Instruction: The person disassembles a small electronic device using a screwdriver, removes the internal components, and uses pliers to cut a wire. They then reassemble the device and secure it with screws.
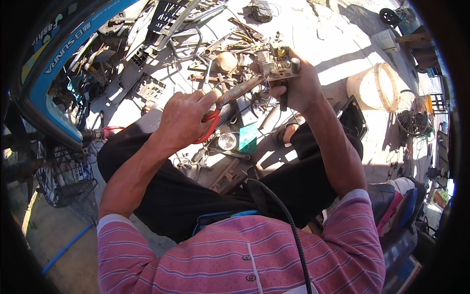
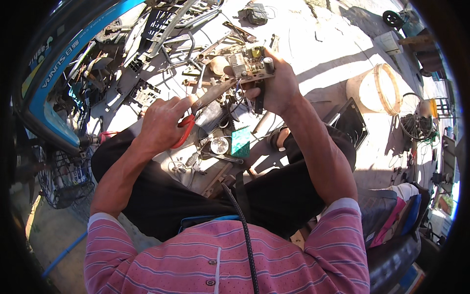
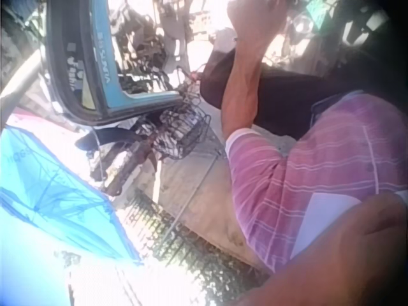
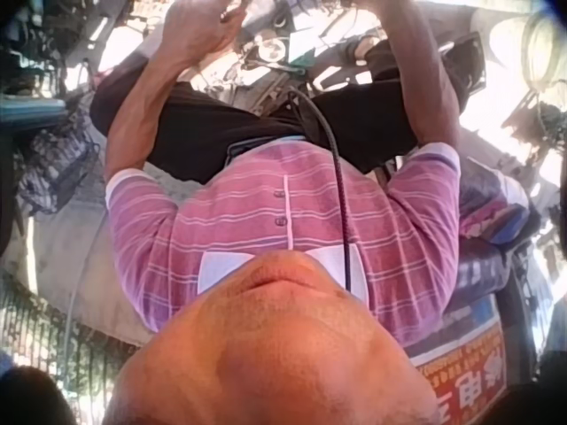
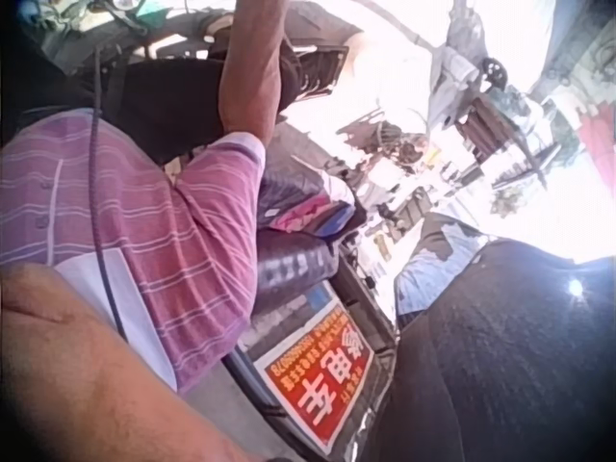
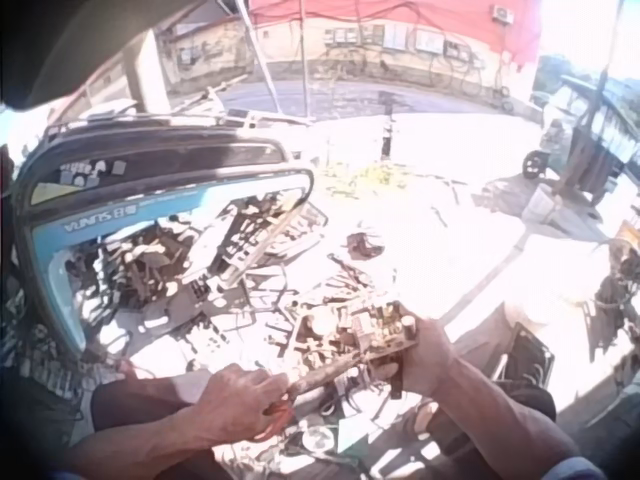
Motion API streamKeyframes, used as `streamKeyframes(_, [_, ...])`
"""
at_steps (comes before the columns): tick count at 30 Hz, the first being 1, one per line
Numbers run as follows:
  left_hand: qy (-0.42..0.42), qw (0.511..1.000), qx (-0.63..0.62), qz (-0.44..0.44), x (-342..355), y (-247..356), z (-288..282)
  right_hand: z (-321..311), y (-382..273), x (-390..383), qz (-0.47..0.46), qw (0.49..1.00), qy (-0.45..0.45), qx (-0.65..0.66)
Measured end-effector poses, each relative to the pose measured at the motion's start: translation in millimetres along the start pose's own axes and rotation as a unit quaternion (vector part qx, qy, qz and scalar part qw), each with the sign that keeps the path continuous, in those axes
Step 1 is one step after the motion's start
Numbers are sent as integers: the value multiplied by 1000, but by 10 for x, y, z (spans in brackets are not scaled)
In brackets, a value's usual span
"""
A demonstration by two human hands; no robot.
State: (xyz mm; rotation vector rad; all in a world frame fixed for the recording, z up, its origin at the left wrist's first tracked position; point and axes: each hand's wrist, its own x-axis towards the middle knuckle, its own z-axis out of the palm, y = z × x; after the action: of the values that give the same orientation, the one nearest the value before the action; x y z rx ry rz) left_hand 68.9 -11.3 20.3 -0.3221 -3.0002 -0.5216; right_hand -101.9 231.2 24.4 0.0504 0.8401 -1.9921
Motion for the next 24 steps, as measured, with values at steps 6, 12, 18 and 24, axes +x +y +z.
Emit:
streamKeyframes(6, [12,999,33,21,26,7,-2,-23,-18,-31,-13,999,11,-30])
streamKeyframes(12, [22,999,37,31,30,-6,2,-34,4,-22,-17,999,28,-42])
streamKeyframes(18, [6,999,31,20,20,1,3,9,51,-20,-40,997,57,-36])
streamKeyframes(24, [23,999,39,29,17,19,1,-130,86,7,-47,992,76,-92])
